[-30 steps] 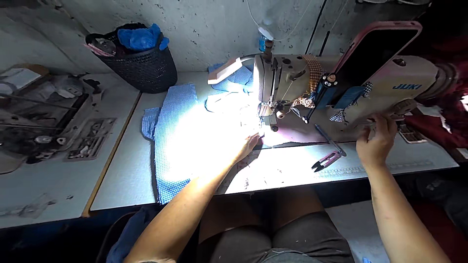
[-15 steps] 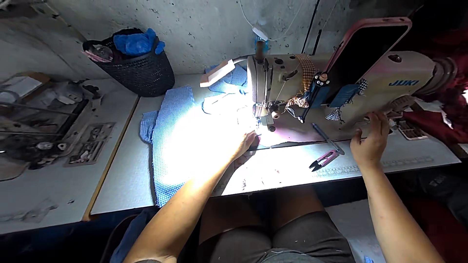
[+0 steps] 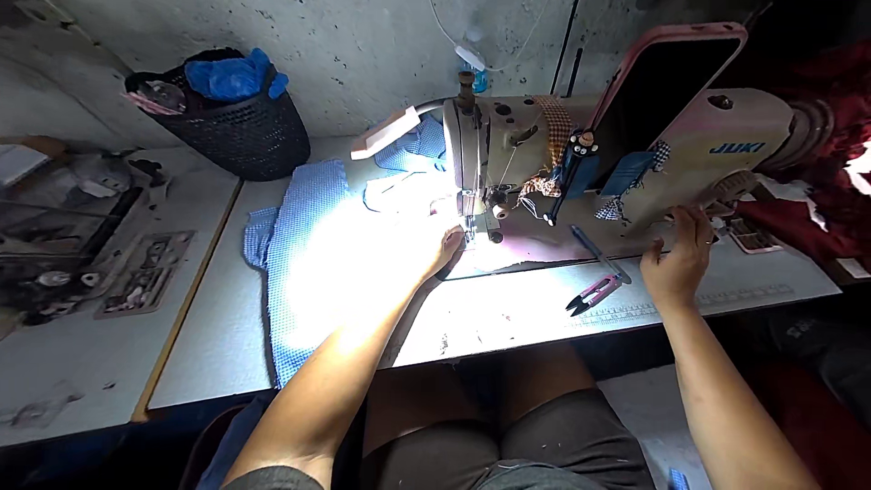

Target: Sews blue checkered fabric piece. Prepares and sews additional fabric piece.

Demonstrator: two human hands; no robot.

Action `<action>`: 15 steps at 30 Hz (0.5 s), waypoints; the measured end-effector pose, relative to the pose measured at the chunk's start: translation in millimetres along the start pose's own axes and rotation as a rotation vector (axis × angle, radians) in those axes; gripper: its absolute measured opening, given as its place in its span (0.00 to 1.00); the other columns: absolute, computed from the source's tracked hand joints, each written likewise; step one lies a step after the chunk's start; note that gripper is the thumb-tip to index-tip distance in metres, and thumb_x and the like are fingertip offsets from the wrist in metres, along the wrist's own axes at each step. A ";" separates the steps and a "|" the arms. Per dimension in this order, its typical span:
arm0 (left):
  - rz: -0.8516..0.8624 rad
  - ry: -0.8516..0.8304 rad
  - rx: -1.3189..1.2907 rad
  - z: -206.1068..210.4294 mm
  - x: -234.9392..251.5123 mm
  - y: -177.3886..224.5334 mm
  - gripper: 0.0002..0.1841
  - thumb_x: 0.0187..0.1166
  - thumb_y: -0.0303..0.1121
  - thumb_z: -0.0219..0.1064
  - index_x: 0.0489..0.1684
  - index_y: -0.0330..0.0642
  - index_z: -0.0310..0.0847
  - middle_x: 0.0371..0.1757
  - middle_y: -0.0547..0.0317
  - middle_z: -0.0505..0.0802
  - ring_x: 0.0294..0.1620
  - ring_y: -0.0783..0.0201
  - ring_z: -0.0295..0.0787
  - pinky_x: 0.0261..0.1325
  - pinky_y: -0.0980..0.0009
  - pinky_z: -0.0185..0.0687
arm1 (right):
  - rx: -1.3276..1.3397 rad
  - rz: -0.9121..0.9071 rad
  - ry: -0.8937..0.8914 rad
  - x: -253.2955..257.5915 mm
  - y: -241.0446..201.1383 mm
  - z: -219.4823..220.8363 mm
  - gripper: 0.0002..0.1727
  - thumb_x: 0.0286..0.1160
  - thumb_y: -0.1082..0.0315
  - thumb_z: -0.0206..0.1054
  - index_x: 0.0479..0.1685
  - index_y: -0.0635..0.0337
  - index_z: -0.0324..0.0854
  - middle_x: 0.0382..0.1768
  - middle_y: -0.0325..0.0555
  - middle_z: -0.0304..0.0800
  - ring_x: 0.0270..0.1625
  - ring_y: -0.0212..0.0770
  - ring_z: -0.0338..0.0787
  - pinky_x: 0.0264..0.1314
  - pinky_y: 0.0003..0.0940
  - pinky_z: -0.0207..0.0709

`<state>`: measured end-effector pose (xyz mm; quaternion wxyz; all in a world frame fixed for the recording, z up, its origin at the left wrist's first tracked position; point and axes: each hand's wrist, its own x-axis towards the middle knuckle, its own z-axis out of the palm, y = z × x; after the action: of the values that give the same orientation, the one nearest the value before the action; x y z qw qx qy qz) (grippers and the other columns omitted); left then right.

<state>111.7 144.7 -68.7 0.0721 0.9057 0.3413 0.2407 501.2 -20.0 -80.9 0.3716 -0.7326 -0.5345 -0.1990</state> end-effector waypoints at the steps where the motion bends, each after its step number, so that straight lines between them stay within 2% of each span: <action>1: -0.002 -0.004 0.021 -1.3 1.8 -0.8 0.13 0.87 0.36 0.59 0.44 0.42 0.91 0.46 0.49 0.94 0.55 0.49 0.91 0.61 0.46 0.80 | -0.009 0.005 0.005 -1.0 0.0 -0.2 0.26 0.74 0.73 0.59 0.74 0.69 0.76 0.77 0.66 0.77 0.84 0.65 0.72 0.87 0.58 0.62; 3: -0.004 -0.006 0.023 -3.7 4.3 -1.3 0.13 0.86 0.37 0.60 0.43 0.43 0.91 0.45 0.49 0.94 0.54 0.50 0.91 0.60 0.45 0.80 | -0.031 0.020 0.019 -1.7 0.2 0.2 0.20 0.75 0.75 0.58 0.64 0.68 0.84 0.66 0.67 0.86 0.76 0.67 0.79 0.83 0.62 0.65; 6: -0.019 0.011 -0.034 1.6 3.5 -4.8 0.13 0.86 0.36 0.60 0.44 0.43 0.91 0.44 0.50 0.94 0.52 0.51 0.91 0.60 0.48 0.81 | -0.067 0.036 0.000 0.3 -0.9 0.9 0.15 0.74 0.77 0.58 0.52 0.67 0.88 0.54 0.66 0.90 0.67 0.68 0.84 0.78 0.65 0.66; 12: 0.052 0.004 0.020 -4.4 -1.6 0.0 0.13 0.87 0.37 0.59 0.43 0.43 0.91 0.45 0.51 0.95 0.55 0.52 0.91 0.64 0.48 0.80 | -0.086 0.045 -0.024 1.9 -2.3 1.1 0.13 0.75 0.77 0.58 0.48 0.68 0.89 0.50 0.65 0.91 0.64 0.67 0.86 0.78 0.66 0.64; 15: 0.037 0.007 -0.040 -4.2 -4.1 5.1 0.13 0.86 0.33 0.60 0.42 0.39 0.91 0.46 0.48 0.95 0.55 0.51 0.91 0.65 0.49 0.79 | -0.078 0.038 -0.013 0.7 -4.0 0.3 0.14 0.75 0.77 0.58 0.50 0.69 0.88 0.52 0.66 0.90 0.65 0.68 0.85 0.78 0.66 0.63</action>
<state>110.0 138.0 -65.1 0.0846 0.9094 0.3200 0.2519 497.7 -18.7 -79.3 0.3430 -0.7579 -0.5145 -0.2079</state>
